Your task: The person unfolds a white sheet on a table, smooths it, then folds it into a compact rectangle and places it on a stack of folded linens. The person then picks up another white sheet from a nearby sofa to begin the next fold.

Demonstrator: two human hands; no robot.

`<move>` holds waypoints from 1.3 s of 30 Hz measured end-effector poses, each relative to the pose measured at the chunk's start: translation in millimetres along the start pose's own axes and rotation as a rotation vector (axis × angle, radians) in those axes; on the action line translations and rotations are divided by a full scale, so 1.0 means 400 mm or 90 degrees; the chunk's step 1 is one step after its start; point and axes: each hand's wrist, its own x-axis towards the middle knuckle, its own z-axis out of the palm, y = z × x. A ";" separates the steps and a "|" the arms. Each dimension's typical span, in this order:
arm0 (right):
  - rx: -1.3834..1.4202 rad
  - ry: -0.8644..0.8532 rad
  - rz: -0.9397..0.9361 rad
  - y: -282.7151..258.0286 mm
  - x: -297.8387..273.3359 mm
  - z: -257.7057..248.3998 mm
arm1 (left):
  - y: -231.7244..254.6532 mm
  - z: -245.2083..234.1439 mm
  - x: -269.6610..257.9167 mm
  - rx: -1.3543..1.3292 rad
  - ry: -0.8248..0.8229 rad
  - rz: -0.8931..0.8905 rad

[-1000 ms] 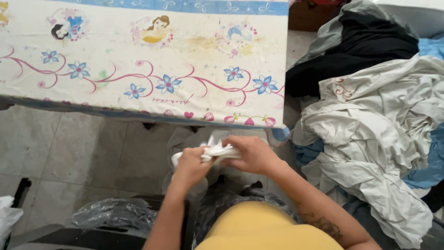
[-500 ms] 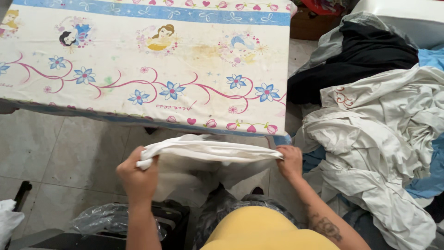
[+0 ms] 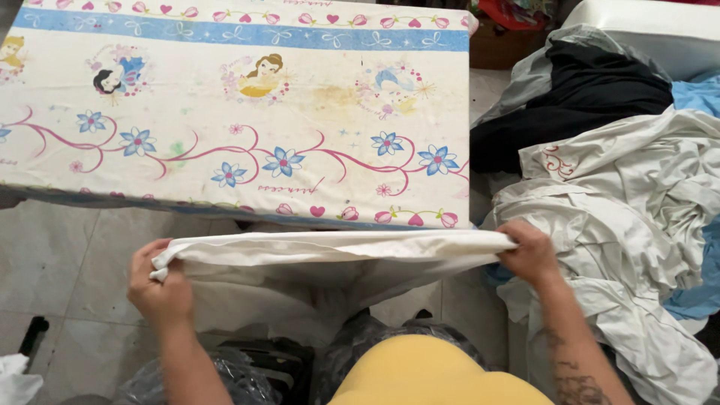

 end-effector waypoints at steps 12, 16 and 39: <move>0.285 0.407 0.261 0.106 -0.026 0.063 | -0.138 -0.006 0.122 -0.246 -0.091 -0.195; 0.652 0.482 0.303 0.124 -0.009 0.108 | -0.101 -0.013 0.136 -0.116 -0.051 -0.158; 0.231 0.532 -0.075 0.110 0.736 -0.121 | -0.175 0.331 0.939 0.334 0.125 0.383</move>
